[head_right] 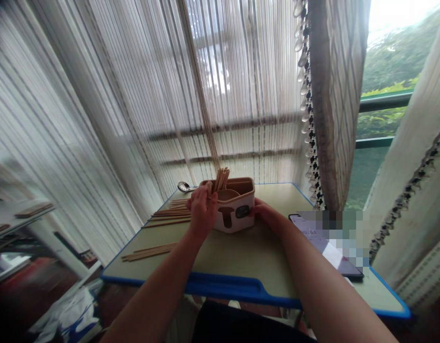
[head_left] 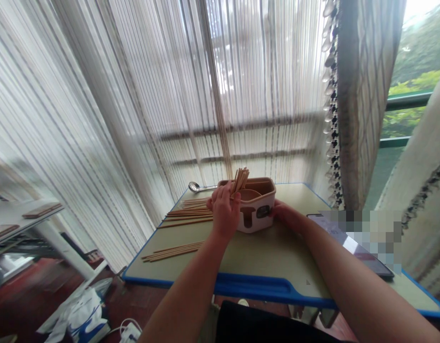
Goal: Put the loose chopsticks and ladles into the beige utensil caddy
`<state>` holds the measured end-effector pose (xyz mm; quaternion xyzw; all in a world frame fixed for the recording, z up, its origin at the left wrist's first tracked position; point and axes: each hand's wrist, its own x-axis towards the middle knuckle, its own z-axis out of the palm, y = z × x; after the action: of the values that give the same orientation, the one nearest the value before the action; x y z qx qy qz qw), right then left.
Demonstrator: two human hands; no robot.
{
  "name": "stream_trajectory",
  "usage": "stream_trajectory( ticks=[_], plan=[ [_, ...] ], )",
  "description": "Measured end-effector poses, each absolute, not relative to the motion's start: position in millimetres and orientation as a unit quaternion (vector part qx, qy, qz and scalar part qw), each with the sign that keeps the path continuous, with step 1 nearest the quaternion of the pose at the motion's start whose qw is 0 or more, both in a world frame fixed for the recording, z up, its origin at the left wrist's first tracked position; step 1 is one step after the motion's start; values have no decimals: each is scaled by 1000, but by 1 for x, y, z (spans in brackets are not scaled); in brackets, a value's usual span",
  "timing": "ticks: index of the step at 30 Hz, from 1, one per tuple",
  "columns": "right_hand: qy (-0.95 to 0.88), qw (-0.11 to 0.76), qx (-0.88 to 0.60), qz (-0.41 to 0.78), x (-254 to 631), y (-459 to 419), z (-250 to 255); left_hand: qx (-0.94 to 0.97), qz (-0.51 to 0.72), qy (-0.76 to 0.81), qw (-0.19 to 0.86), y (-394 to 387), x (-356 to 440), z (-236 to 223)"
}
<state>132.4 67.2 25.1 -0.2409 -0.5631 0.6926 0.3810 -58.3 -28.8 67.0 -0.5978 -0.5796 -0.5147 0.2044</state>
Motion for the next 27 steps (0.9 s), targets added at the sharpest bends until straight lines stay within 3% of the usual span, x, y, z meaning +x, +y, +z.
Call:
stream_trajectory(
  ticks=[6,12,20,27],
  plan=[
    [-569,382,-242,687,130,71,23,-602,-516,-584,173,-22,-61,65],
    [-565,381,-250,688,127,70,26,-553,-571,-557,242,-33,-62,65],
    [-570,388,-247,681,126,75,24,-642,-450,-582,214,-33,-61,70],
    [-575,383,-244,681,133,72,24,-611,-486,-584,222,-34,-57,70]
  ],
)
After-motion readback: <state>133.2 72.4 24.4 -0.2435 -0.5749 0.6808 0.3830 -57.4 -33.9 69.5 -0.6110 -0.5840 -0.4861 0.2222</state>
